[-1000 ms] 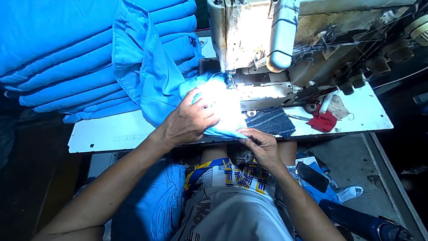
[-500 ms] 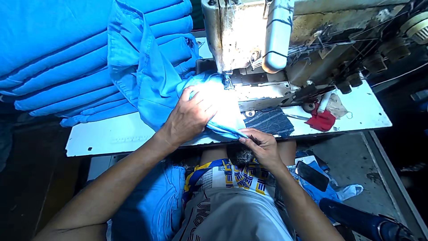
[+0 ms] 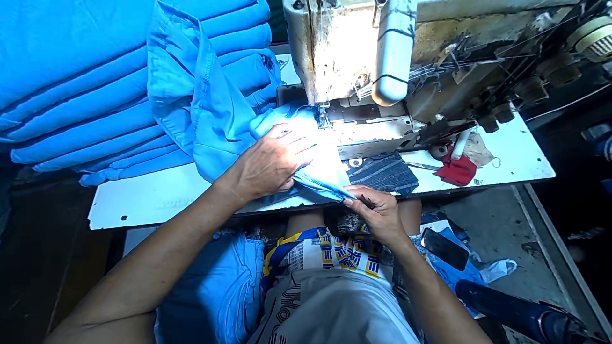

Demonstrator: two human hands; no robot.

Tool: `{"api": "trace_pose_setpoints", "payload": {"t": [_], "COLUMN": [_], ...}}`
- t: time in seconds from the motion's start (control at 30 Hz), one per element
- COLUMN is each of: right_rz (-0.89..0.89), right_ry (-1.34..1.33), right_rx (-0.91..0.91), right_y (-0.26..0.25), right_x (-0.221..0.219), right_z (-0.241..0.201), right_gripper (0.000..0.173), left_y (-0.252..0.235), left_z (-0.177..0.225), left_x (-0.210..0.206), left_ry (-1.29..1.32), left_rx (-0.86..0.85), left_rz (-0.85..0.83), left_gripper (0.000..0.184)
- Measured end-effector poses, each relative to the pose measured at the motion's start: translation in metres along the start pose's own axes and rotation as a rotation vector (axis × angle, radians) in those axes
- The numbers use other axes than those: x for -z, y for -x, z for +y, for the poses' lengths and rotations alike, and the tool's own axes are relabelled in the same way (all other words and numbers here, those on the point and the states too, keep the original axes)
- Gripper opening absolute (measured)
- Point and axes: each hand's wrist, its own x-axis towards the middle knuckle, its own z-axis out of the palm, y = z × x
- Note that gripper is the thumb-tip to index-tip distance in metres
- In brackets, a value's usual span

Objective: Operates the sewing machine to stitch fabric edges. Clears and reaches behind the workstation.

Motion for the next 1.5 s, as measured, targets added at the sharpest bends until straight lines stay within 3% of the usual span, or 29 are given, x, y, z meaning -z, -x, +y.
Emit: {"api": "trace_pose_setpoints", "payload": {"t": [0.3,0.67,0.93,1.37,1.5], "right_rz": [0.041,0.103,0.074,0.112,0.097], "right_ry": [-0.025,-0.001,0.01,0.01,0.015], "right_rx": [-0.019,-0.02,-0.005,-0.028,-0.022], "right_y": [-0.001,-0.027,-0.029,-0.037,-0.052], "right_x": [-0.005,-0.01,-0.011,-0.014,-0.016], "right_z": [-0.001,0.001,-0.001,-0.001,0.0], "right_gripper": [0.013,0.01,0.01,0.011,0.01], "left_y": [0.0,-0.005,0.005,-0.001,0.001], "left_z": [0.0,-0.031,-0.035,-0.037,-0.043], "left_x": [0.0,0.002,-0.01,-0.008,-0.002], "left_ry": [-0.039,-0.004,0.214,0.116,0.08], "left_rx": [0.044,0.06,-0.014,-0.002,0.058], "left_rz": [0.05,0.031,0.269,0.274,0.182], "left_gripper": [0.029,0.026,0.022,0.023,0.025]}}
